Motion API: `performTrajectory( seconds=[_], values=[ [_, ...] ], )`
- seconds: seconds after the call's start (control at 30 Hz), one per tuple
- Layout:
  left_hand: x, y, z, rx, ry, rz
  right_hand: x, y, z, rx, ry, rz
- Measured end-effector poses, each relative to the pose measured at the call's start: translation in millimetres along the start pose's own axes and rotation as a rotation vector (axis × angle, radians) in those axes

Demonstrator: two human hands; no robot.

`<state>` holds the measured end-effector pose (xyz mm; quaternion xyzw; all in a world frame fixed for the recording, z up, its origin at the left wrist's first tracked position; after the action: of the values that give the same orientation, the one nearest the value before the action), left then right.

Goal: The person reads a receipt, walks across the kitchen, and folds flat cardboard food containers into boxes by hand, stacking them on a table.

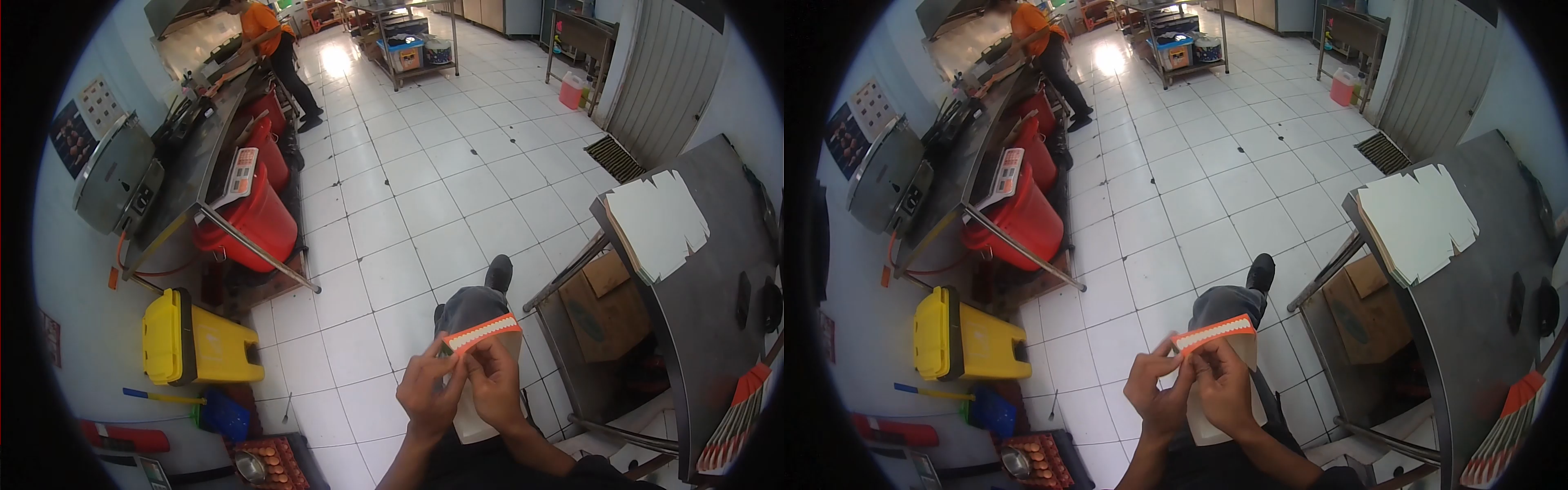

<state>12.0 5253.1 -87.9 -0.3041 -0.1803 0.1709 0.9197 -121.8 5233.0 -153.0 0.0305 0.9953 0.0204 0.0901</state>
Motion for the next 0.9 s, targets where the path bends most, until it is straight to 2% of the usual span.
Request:
performTrajectory(
  seconds=[0.1, 0.2, 0.3, 0.33, 0.43, 0.47, 0.57, 0.63, 0.7, 0.77, 0.87, 0.9],
  values=[
    [1, -7, -9, 0.058, 0.022, -0.036, -6, 1, -8, -0.079, 0.194, -0.086],
    [17, -1, -39, 0.184, 0.106, 0.028, 3, 17, -57, 0.114, 0.324, -0.206],
    [22, 11, -60, 0.377, 0.287, 0.086, 36, 12, -100, 0.577, 0.707, 0.163],
    [16, 7, -49, 0.35, 0.251, 0.071, 24, -3, -97, 0.536, 0.743, 0.054],
    [-3, 10, -46, 0.457, 0.311, 0.005, 13, -3, -25, 0.138, 0.077, -0.199],
    [-1, 11, -47, 0.459, 0.297, -0.022, 13, -1, -15, 0.116, 0.12, -0.233],
    [-14, 16, -53, 0.577, 0.718, -0.095, 23, -3, 3, 0.029, 0.233, -0.128],
    [-16, 12, -60, 0.724, 0.664, -0.05, 20, -6, -15, 0.161, 0.296, -0.095],
    [-17, 26, -68, 0.832, 0.569, -0.155, 18, 5, -19, 0.228, 0.336, -0.055],
    [-29, 36, -82, 0.841, 0.462, -0.404, 20, 8, -20, 0.285, 0.365, -0.011],
    [-21, 19, -60, 0.589, 0.216, -0.31, 15, 1, -5, 0.066, 0.279, -0.105],
    [-22, 21, -58, 0.627, 0.285, -0.269, 16, 1, -9, 0.103, 0.304, -0.109]
  ],
)
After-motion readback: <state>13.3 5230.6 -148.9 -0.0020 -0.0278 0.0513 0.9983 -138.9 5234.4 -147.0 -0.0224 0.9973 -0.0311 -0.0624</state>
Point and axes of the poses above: each hand's wrist, its own y-axis away from the middle knuckle, its own x-axis out of the back of the hand, z = x × y, the point moved 10 cm from there along -y, towards the middle knuckle, and after that the axes turned 4 degrees about y, right-handed, at the moved point
